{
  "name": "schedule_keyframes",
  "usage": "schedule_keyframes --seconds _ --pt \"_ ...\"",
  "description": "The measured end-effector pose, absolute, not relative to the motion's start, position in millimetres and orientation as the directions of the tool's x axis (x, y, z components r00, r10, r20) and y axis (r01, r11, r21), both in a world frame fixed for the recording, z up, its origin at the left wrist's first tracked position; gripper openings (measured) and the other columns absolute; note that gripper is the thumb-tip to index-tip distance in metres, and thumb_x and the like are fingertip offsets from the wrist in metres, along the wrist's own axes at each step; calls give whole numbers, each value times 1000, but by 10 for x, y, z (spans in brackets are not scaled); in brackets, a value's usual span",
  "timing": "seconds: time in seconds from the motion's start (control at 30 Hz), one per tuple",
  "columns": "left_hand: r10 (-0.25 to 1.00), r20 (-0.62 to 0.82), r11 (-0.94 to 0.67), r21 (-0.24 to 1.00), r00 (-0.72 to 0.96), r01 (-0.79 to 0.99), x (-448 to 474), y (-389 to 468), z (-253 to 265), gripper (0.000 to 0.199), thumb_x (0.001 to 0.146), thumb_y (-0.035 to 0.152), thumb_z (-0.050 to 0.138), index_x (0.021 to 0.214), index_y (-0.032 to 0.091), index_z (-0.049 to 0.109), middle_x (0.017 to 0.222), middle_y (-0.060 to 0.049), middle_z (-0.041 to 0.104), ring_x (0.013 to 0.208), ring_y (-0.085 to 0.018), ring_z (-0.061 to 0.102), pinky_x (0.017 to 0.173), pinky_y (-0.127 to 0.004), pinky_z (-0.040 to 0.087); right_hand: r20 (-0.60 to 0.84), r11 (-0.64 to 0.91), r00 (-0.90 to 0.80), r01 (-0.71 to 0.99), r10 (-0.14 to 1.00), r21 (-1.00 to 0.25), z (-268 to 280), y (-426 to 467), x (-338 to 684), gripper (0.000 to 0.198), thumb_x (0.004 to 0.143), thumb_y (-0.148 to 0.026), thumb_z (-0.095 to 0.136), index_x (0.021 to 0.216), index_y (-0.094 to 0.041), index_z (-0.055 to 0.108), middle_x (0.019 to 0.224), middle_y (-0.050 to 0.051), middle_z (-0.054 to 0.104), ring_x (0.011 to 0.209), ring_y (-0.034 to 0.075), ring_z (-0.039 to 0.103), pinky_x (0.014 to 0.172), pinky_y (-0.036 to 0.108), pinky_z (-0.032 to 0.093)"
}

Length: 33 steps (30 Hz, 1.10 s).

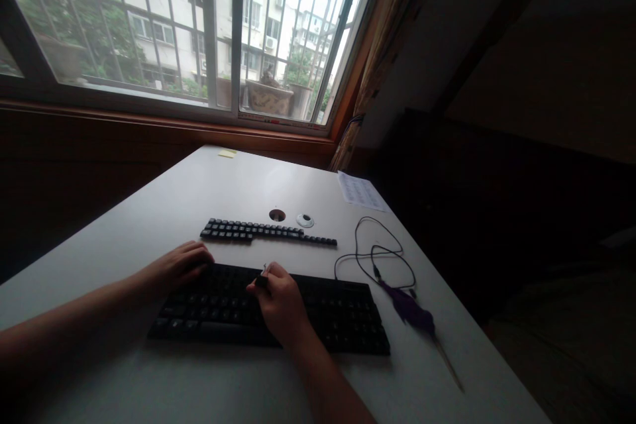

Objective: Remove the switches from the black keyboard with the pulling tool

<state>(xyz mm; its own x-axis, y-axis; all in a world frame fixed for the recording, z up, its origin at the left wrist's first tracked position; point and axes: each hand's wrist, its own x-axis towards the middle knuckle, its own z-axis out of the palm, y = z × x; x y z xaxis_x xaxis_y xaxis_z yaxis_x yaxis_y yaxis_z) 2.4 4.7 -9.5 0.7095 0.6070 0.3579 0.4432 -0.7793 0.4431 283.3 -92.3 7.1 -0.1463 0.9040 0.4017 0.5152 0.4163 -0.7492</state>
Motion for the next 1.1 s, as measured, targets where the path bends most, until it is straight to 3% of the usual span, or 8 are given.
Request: schedule_keyframes --seconds 0.3,0.73,1.1 --pt "603 345 -785 416 719 459 33 54 -97 16 94 22 46 102 21 60 101 -6 60 97 -22 53 86 -35 47 389 409 -159 550 907 -728 97 -933 2831 11 88 -22 65 77 -21 65 81 1 55 73 15 56 69 28 45" --pt "591 352 -795 404 726 451 33 65 -104 15 95 22 45 102 21 58 101 -6 60 96 -22 51 87 -37 46 418 458 -238 680 877 -573 173 -965 2761 10 90 -20 61 81 -20 64 83 4 61 81 19 58 76 30 45" --pt "590 373 -796 415 716 441 48 64 -99 16 92 20 47 101 21 61 100 -6 61 95 -22 52 86 -36 46 381 329 -8 519 925 -789 204 -948 2853 20 91 -25 62 74 -18 70 72 3 65 68 17 61 63 26 44"
